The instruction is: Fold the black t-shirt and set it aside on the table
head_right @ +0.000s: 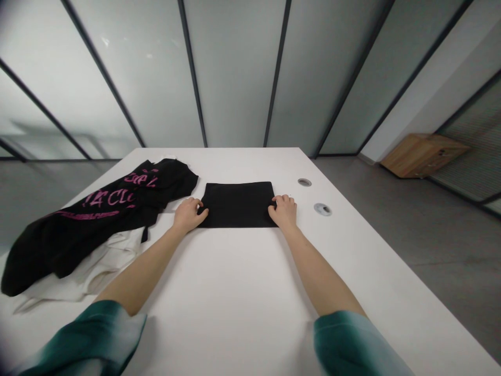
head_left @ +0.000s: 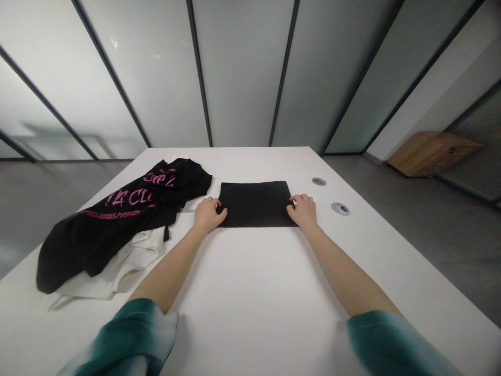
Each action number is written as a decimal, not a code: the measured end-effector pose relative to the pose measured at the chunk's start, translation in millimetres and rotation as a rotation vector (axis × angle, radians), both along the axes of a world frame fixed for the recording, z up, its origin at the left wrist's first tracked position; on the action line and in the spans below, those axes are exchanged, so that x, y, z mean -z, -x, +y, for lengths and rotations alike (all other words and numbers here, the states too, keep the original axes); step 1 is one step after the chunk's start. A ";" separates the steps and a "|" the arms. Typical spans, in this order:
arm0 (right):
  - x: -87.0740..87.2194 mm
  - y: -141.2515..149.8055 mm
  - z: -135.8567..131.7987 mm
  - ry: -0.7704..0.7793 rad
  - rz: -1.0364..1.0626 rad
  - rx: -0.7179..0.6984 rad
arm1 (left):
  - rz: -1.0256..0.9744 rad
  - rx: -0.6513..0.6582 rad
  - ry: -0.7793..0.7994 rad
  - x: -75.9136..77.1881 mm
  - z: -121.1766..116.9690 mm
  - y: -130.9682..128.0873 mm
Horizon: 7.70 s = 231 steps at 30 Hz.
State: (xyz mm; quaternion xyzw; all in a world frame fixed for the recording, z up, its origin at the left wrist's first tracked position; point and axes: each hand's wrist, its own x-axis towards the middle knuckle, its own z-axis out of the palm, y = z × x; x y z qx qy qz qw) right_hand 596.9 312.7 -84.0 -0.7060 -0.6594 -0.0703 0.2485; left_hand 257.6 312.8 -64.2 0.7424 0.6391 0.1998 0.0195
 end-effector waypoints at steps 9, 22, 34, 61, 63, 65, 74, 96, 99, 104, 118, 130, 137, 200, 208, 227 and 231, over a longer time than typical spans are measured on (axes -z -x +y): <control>13.0 27.6 -3.9 0.146 -0.056 -0.501 | 0.117 0.463 0.069 10.7 -7.1 -14.5; 12.4 28.8 -2.2 0.103 -0.026 -0.450 | 0.134 0.247 0.205 12.8 -6.0 -23.8; -6.7 29.7 -7.8 0.019 -0.049 -0.188 | -0.069 0.312 -0.083 -6.4 -17.9 -35.7; 7.4 13.8 17.4 0.360 1.018 -0.152 | -0.853 0.097 0.462 17.7 24.6 -36.8; 5.8 13.6 14.3 0.352 1.081 -0.192 | -0.998 0.084 0.582 11.5 30.1 -39.6; 4.4 12.8 11.7 0.344 1.092 -0.249 | -1.057 0.077 0.626 6.4 35.3 -42.6; 6.2 9.7 10.6 0.278 1.172 -0.237 | -1.183 0.157 0.390 15.3 30.9 -35.7; -91.2 0.0 75.6 -0.016 1.098 -0.375 | -1.282 0.382 0.216 -104.7 81.7 -17.7; -66.5 -6.2 41.9 0.018 0.933 -0.377 | -1.124 0.390 0.235 -85.4 53.1 1.0; -6.3 -21.8 -7.8 0.411 0.771 -0.270 | -0.868 0.123 0.640 -32.5 9.0 24.4; 11.9 32.9 -2.8 0.113 0.056 -0.398 | -0.469 0.071 0.151 14.6 -10.2 -12.3; -22.4 35.0 -30.9 0.202 -0.250 -0.112 | -0.504 0.091 0.114 13.0 -6.4 -8.7; -9.2 65.1 -36.4 0.276 -0.272 -0.380 | -0.483 0.080 0.087 15.2 -5.3 -8.5; 6.8 24.8 -1.0 0.408 -0.148 -0.175 | 0.064 0.084 0.129 21.9 4.1 13.0; 9.4 23.0 -4.2 0.383 -0.166 -0.182 | 0.089 0.083 0.147 20.4 2.9 11.9; 12.1 21.0 -2.3 0.376 -0.140 -0.184 | -0.001 -0.387 -0.204 3.8 8.4 54.7; 10.5 21.6 -3.6 0.370 -0.148 -0.191 | 0.013 -0.466 -0.075 7.5 11.3 75.4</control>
